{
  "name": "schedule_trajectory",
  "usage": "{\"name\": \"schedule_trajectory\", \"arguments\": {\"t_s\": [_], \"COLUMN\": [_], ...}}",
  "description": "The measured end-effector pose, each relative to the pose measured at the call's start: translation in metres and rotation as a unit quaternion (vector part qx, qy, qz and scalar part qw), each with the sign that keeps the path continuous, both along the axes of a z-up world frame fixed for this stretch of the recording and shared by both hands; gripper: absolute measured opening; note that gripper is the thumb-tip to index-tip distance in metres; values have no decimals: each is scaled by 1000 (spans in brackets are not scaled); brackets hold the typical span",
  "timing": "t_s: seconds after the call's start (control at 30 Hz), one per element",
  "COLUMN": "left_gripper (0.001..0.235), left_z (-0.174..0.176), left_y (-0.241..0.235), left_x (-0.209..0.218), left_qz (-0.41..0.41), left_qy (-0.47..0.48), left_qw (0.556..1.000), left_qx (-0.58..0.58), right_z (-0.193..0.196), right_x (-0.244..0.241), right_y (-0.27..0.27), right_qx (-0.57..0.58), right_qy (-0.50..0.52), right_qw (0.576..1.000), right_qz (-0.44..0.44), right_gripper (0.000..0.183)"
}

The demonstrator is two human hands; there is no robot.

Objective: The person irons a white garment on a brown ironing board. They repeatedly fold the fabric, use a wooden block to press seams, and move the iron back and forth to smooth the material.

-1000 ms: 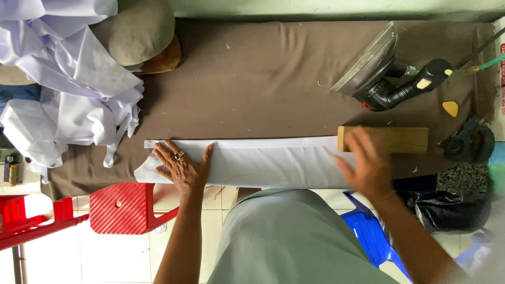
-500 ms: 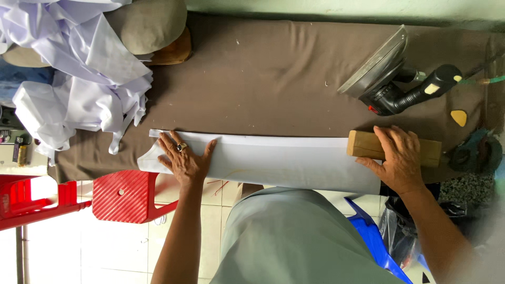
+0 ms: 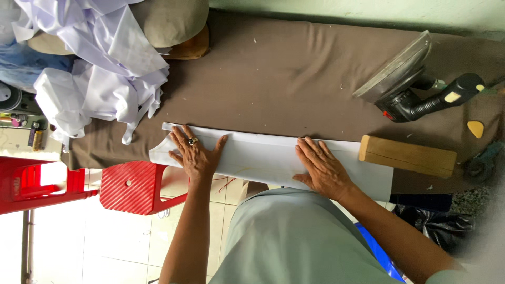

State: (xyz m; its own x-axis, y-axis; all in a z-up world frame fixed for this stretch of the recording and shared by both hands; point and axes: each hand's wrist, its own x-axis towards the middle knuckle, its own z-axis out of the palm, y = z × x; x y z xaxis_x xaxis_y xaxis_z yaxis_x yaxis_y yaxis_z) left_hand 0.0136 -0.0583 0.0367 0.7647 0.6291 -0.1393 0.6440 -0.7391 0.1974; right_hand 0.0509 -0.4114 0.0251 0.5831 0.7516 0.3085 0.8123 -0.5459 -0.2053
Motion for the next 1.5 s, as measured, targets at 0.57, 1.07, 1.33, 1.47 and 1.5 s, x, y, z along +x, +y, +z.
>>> {"name": "schedule_trajectory", "arguments": {"t_s": [0.57, 1.07, 1.33, 1.47, 1.5], "left_gripper": [126, 80, 39, 53, 53], "left_z": [10, -38, -45, -53, -53], "left_y": [0, -6, -74, -73, -73], "left_x": [2, -14, -29, -26, -28], "left_qz": [10, -134, -391, -398, -399], "left_qy": [-7, -193, -282, -245, -245], "left_qw": [1000, 968, 875, 883, 882], "left_qx": [-18, 84, 50, 48, 48], "right_z": [-10, -14, -25, -17, -14], "right_x": [24, 27, 28, 29, 25], "right_y": [88, 92, 92, 93, 91], "right_qx": [-5, -4, -8, 7, 7], "right_qy": [-26, -22, -38, -67, -67], "right_qw": [993, 996, 996, 994, 994], "right_qz": [117, 87, 82, 89, 88], "right_gripper": [82, 77, 80, 72, 72]}}
